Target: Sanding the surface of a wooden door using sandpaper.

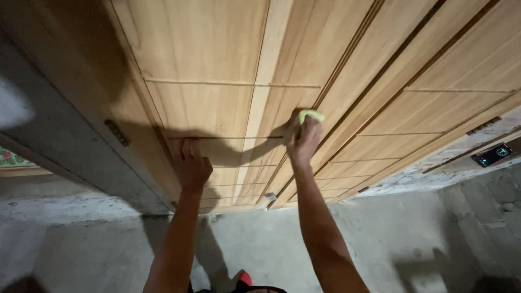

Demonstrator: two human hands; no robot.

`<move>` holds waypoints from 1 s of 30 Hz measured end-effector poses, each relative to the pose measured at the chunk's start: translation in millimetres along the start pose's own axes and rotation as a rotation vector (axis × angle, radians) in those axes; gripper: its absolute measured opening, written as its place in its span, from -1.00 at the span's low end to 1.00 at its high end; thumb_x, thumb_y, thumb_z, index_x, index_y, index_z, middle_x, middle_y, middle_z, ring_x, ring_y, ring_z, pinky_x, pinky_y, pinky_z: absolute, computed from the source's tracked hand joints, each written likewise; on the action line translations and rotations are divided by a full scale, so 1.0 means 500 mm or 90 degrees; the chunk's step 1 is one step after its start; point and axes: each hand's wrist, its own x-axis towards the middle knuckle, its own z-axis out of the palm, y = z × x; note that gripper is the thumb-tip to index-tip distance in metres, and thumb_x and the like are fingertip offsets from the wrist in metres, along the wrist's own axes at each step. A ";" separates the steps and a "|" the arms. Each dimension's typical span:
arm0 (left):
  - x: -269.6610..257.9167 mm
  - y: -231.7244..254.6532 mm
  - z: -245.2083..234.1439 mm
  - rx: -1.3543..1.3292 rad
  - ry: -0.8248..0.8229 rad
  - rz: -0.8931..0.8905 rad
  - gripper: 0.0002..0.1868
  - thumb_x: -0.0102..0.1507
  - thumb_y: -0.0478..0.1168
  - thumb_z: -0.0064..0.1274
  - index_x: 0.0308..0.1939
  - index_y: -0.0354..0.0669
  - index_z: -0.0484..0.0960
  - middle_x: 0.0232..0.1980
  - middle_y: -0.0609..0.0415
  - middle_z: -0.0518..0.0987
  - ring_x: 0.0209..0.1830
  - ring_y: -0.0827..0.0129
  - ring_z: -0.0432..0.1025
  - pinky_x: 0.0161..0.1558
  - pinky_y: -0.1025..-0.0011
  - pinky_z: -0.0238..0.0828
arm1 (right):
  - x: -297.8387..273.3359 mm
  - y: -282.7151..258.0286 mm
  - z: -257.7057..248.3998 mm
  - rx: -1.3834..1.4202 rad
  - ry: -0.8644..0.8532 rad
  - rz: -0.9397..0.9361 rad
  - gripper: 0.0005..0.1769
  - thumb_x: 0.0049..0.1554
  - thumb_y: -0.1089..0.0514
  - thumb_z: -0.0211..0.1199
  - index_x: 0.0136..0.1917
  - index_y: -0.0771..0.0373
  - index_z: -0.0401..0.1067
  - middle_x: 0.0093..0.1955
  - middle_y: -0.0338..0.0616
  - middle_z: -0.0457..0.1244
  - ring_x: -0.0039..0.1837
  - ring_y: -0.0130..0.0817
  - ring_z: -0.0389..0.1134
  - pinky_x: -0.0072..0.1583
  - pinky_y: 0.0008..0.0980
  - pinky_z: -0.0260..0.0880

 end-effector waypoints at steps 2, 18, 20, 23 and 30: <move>-0.003 -0.002 0.005 -0.005 -0.005 -0.006 -0.38 0.09 -0.32 0.04 0.28 -0.32 0.46 0.34 -0.27 0.40 0.44 -0.21 0.25 0.40 -0.10 0.23 | 0.077 -0.049 -0.034 0.022 0.015 0.009 -0.54 0.23 0.34 0.28 0.35 0.33 0.21 0.16 0.20 0.19 0.15 0.14 0.28 0.13 0.05 0.32; -0.028 -0.037 0.029 0.065 -0.048 0.013 -0.37 0.13 -0.19 0.06 0.29 -0.31 0.45 0.36 -0.27 0.41 0.40 -0.17 0.26 0.27 -0.23 0.21 | -0.106 -0.048 0.005 0.094 -0.059 0.168 -0.55 0.16 0.28 0.29 0.28 0.25 0.23 0.13 0.16 0.21 0.12 0.16 0.33 0.12 -0.06 0.39; -0.019 -0.030 0.015 0.021 -0.050 0.011 -0.34 0.12 -0.18 0.06 0.32 -0.28 0.45 0.35 -0.25 0.40 0.41 -0.19 0.24 0.32 -0.23 0.20 | -0.117 -0.049 0.009 0.096 -0.066 0.205 -0.56 0.16 0.27 0.26 0.28 0.27 0.25 0.12 0.17 0.23 0.10 0.15 0.34 0.11 -0.08 0.39; -0.022 -0.030 0.023 -0.004 -0.057 0.010 -0.32 0.12 -0.18 0.05 0.35 -0.26 0.44 0.37 -0.23 0.38 0.44 -0.19 0.22 0.34 -0.23 0.18 | -0.115 -0.074 0.023 0.104 -0.056 0.244 -0.60 0.22 0.24 0.23 0.30 0.30 0.27 0.12 0.18 0.27 0.10 0.13 0.36 0.13 -0.09 0.39; -0.008 -0.053 -0.004 -0.050 -0.080 0.073 -0.27 0.12 -0.23 -0.01 0.43 -0.24 0.38 0.40 -0.24 0.34 0.46 -0.19 0.20 0.32 -0.17 0.19 | -0.092 -0.207 0.086 0.120 -0.048 0.196 -0.56 0.32 0.09 0.23 0.34 0.38 0.24 0.17 0.27 0.29 0.17 0.11 0.37 0.18 -0.09 0.40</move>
